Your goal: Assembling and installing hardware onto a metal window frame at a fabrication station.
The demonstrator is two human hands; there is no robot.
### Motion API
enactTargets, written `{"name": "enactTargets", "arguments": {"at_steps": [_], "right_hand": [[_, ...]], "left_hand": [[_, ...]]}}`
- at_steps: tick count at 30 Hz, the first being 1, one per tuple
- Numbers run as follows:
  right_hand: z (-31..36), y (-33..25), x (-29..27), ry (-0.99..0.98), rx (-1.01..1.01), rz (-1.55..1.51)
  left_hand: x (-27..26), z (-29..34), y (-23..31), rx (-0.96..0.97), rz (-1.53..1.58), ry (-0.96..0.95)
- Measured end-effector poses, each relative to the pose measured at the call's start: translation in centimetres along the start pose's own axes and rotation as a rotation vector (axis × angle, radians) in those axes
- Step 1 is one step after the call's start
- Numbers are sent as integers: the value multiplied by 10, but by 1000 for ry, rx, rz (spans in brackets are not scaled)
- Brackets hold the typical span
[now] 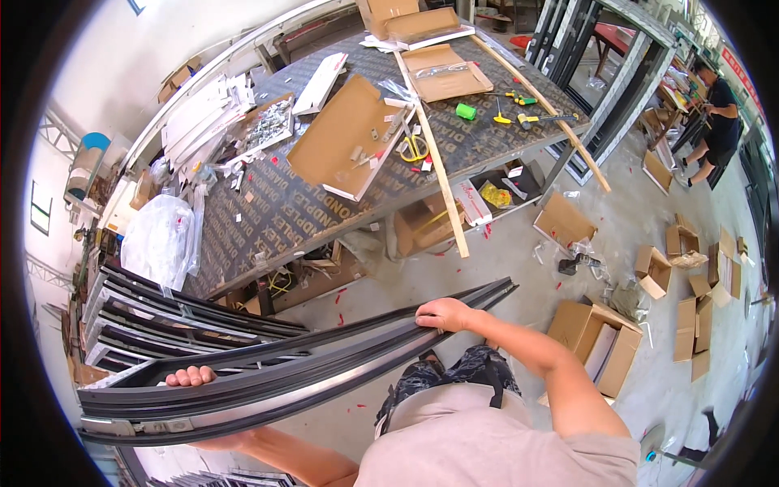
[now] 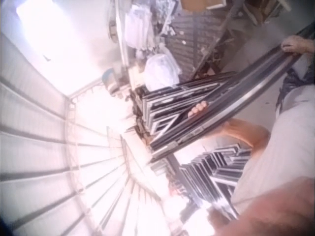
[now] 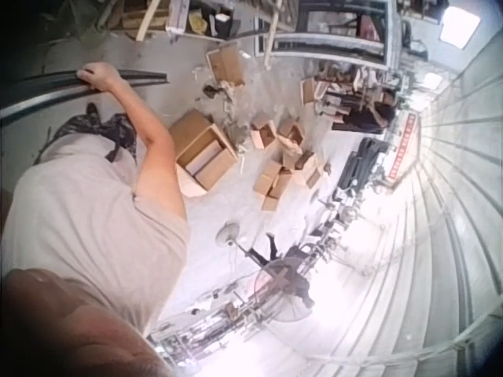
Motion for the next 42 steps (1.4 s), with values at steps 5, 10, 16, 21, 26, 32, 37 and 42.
{"name": "enactTargets", "arguments": {"at_steps": [5,10,16,21,26,32,37,42], "right_hand": [[39,9,-39,102,-26,26],[95,-76,-107,488,-289,186],[146,-204,-159,622,-635,387],[188,-145,-224,1070,-321,455],[223,-50,-286,1280,-36,350],[248,33,-364,1303,94,275],[271,97,-407,1304,146,274],[246,84,-408,1273,131,263]], "left_hand": [[47,15,-31,-24,17,14],[131,40,-79,-47,83,-7],[220,68,-167,-172,-2,-259],[230,73,-165,-178,359,-323],[219,73,-152,-147,603,-128],[238,51,-189,-355,657,-114],[248,28,-235,-500,519,-47],[216,-10,-246,-362,174,139]]}}
Point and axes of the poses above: each hand's wrist, its own z-axis away from the middle knuckle, its own x-axis out of the palm, y = z × x, the point moved 9 cm from there along -z, towards the middle knuckle, and after that the axes turned 11 degrees about -x, right-handed, at the moved point
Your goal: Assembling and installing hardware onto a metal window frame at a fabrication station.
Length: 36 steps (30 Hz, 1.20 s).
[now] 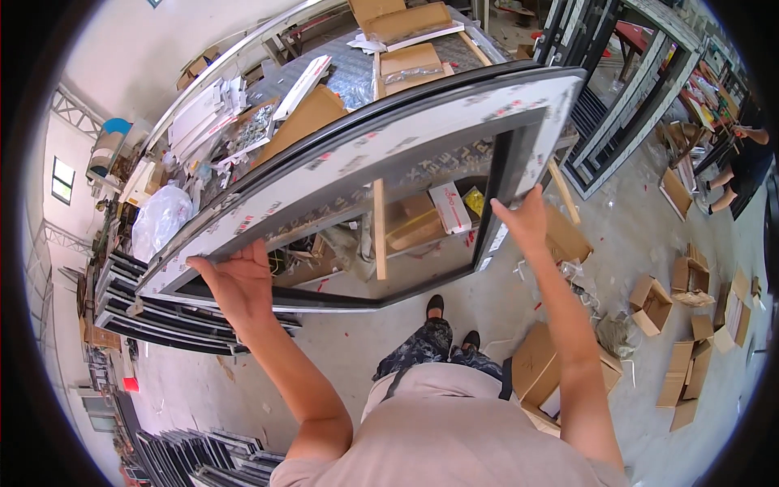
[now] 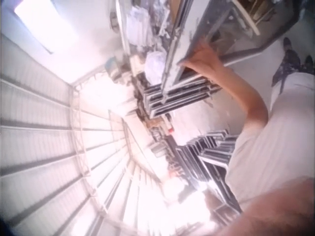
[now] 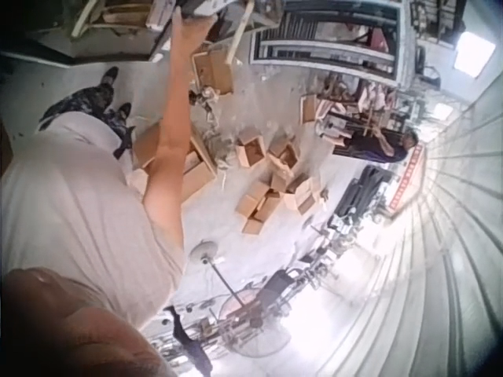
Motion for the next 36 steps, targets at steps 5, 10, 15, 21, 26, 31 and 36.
{"name": "enactTargets", "arguments": {"at_steps": [5,10,15,21,26,31,36], "right_hand": [[-43,-8,35,62,-8,-13],[-92,15,80,-136,148,162],[-122,35,112,-172,237,157],[-131,47,108,-104,226,190],[-134,31,124,-141,238,189],[-129,60,109,-75,186,-61],[-127,53,110,-86,172,139]], "left_hand": [[1,-68,1,-84,-36,14],[13,-151,-29,-110,-28,1],[9,-217,-50,-191,-29,-17],[14,-255,-85,-249,-35,-34],[3,-257,-67,-62,-54,113],[14,-264,-83,72,-32,7],[22,-242,-82,-105,-115,102]]}}
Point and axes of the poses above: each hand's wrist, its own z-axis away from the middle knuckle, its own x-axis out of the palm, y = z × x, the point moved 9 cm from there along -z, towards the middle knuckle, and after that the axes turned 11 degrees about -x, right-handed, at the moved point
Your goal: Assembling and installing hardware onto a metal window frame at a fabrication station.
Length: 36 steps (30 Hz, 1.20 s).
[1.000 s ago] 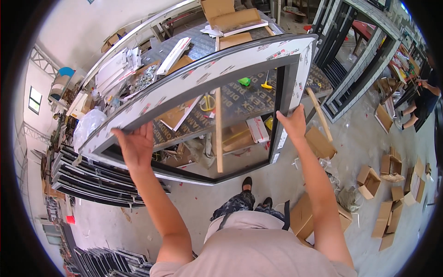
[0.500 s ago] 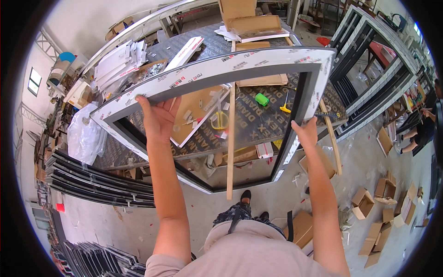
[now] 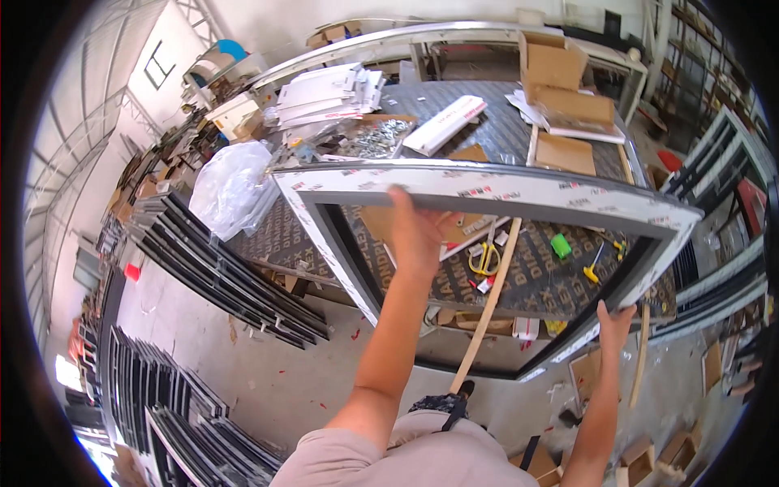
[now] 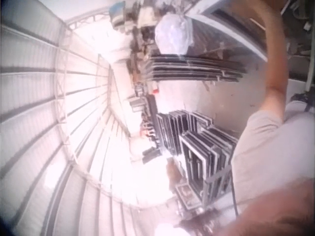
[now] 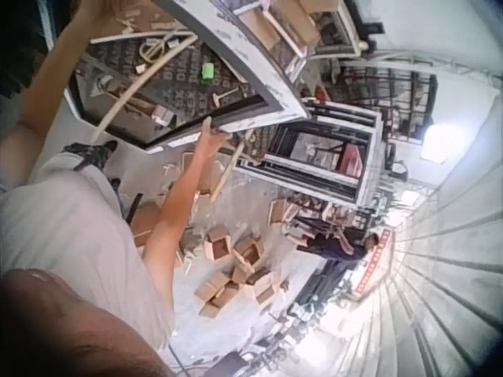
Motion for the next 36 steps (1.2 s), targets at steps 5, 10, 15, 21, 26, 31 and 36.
{"name": "enactTargets", "arguments": {"at_steps": [5,10,15,21,26,31,36], "right_hand": [[-2,14,10,43,-34,19],[-10,22,11,55,-50,25],[-15,18,11,32,-28,37],[-11,25,13,-10,-1,53],[-5,17,11,-98,84,174],[-1,17,9,-31,36,130],[2,14,-5,19,-3,146]], "left_hand": [[-25,20,-4,-275,-241,-69],[-46,53,109,204,-716,30],[-87,18,270,825,-1500,900],[-148,-127,268,-48,-1620,332],[-79,-81,221,48,-1596,47],[-55,-44,219,362,-1507,56],[-26,-40,208,738,-1616,285]]}}
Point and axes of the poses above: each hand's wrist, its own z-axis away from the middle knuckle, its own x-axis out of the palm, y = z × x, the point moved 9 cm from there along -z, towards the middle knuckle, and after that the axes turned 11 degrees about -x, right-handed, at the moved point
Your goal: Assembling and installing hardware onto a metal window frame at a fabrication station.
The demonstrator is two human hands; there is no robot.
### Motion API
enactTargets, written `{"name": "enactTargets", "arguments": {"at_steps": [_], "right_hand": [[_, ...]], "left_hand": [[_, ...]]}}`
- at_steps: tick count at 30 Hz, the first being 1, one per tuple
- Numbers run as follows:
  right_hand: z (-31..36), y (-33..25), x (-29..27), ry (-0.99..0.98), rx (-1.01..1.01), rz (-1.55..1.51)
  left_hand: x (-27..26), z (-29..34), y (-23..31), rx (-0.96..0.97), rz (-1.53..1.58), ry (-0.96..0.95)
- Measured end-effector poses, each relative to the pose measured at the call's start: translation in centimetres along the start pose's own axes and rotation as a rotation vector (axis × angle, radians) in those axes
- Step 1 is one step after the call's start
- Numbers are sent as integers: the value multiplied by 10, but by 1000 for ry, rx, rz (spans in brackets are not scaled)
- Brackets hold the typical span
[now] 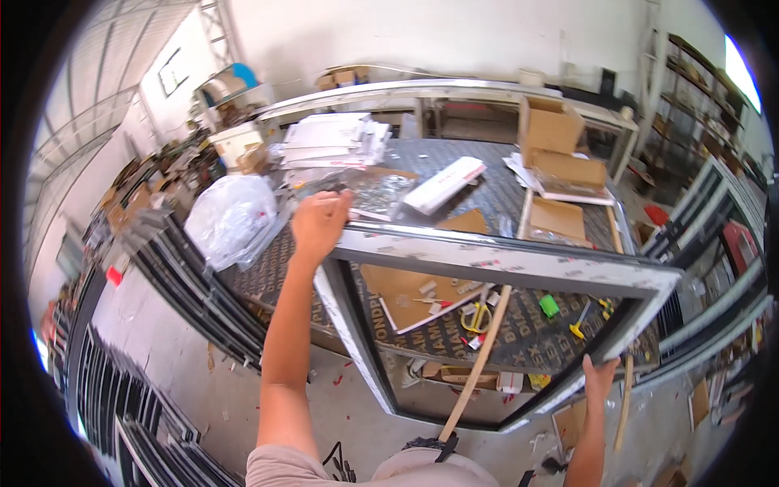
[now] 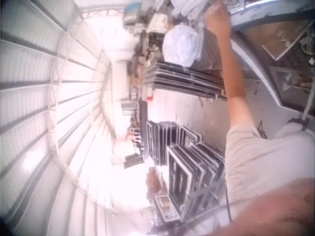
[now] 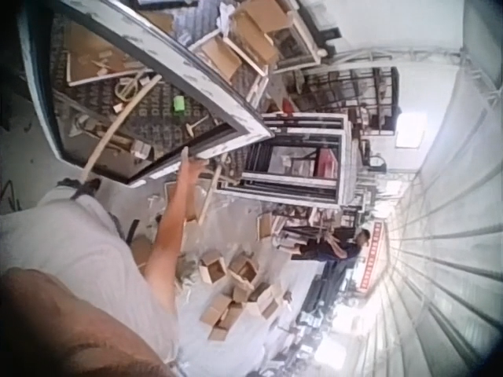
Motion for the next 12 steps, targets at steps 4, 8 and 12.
{"name": "enactTargets", "arguments": {"at_steps": [4,8,12], "right_hand": [[-5,-15,21,-61,-70,-316],[-2,-30,14,-101,104,-55],[3,-23,-4,-38,109,-98]], "left_hand": [[-10,3,-51,264,271,109],[-23,25,-5,179,113,263],[25,10,-37,202,-149,158]]}}
Point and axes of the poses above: each hand's wrist, its own z-axis away from the middle knuckle, its own x-axis out of the palm, y = z × x, the point moved 9 cm from there along -z, towards the middle knuckle, and after that the axes turned 11 degrees about -x, right-handed, at the moved point
